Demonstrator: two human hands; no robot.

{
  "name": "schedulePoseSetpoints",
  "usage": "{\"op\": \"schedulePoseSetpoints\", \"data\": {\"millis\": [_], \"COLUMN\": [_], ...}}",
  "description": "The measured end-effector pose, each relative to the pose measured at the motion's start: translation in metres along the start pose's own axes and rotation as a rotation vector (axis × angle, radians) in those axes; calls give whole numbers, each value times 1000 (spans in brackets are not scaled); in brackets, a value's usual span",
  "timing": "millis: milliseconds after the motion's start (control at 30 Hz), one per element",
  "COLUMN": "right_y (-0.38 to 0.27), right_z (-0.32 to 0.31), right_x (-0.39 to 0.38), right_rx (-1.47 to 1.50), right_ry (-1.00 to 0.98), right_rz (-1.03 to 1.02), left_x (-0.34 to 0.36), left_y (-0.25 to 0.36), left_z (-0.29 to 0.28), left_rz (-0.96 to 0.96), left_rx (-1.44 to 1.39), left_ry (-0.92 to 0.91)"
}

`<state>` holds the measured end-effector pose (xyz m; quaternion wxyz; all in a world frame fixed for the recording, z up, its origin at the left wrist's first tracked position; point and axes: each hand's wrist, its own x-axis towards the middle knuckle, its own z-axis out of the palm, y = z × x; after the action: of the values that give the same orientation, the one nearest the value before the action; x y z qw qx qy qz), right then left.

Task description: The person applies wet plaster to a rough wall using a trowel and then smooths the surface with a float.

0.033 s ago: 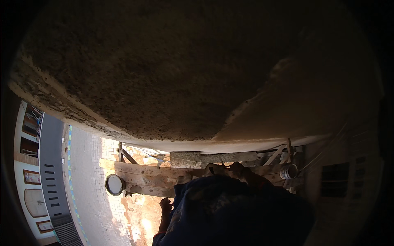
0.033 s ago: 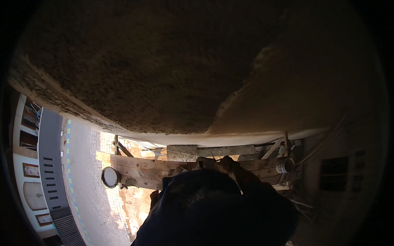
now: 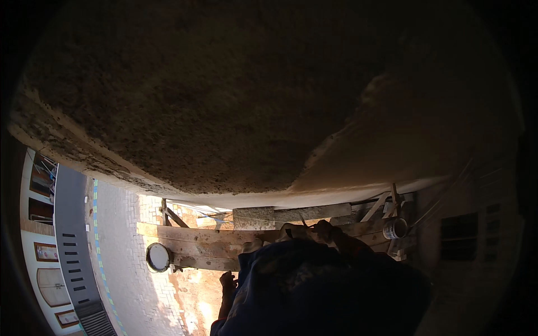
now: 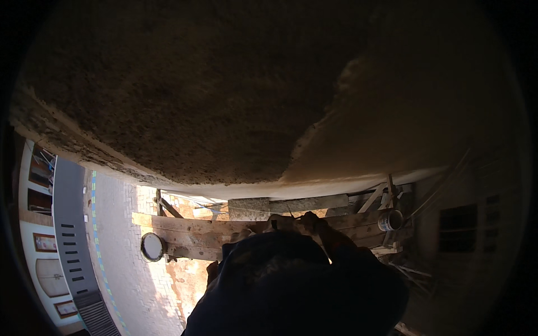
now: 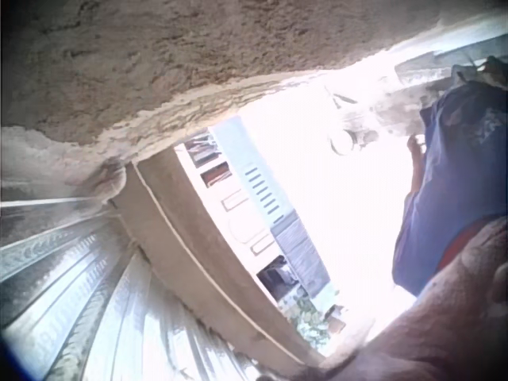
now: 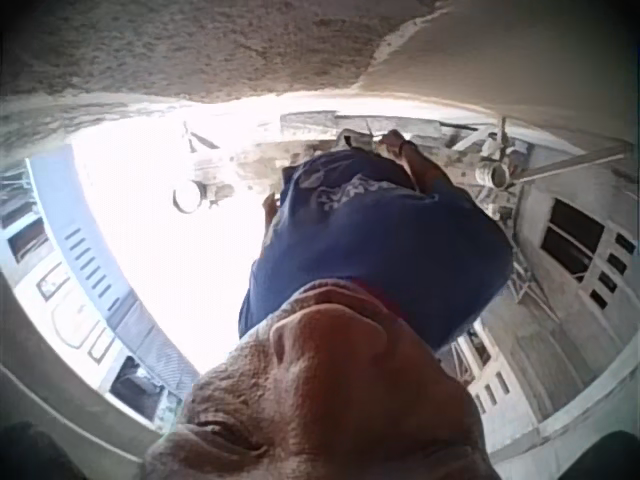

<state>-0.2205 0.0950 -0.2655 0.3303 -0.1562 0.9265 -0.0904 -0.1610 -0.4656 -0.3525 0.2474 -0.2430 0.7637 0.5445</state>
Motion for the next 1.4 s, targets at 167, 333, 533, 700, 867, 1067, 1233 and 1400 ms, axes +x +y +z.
{"op": "schedulePoseSetpoints", "data": {"millis": [167,333,533,700,867,1067,1233,1400], "right_y": [30,29,18,24,37,90,119,105], "right_z": [72,100,123,198,182,91,9,-96], "right_x": [-34,-53,-104,-109,-121,-117,-95,-71], "right_rx": [936,644,416,1170,1079,972,738,-207], "right_ry": [107,-48,-14,161,100,-93,-40,-272], "right_rz": [360,532,479,830,712,796,582,-110], "left_x": [34,40,65,31,4,-53,-89,-116], "left_y": [48,120,167,173,143,115,68,30], "left_z": [3,-15,-2,29,58,83,104,132], "left_rz": [-4,-387,-260,-266,-211,-301,-370,-463], "left_rx": [63,-223,-129,-114,-121,-242,-366,-432], "left_ry": [-129,39,30,17,69,207,361,480]}}
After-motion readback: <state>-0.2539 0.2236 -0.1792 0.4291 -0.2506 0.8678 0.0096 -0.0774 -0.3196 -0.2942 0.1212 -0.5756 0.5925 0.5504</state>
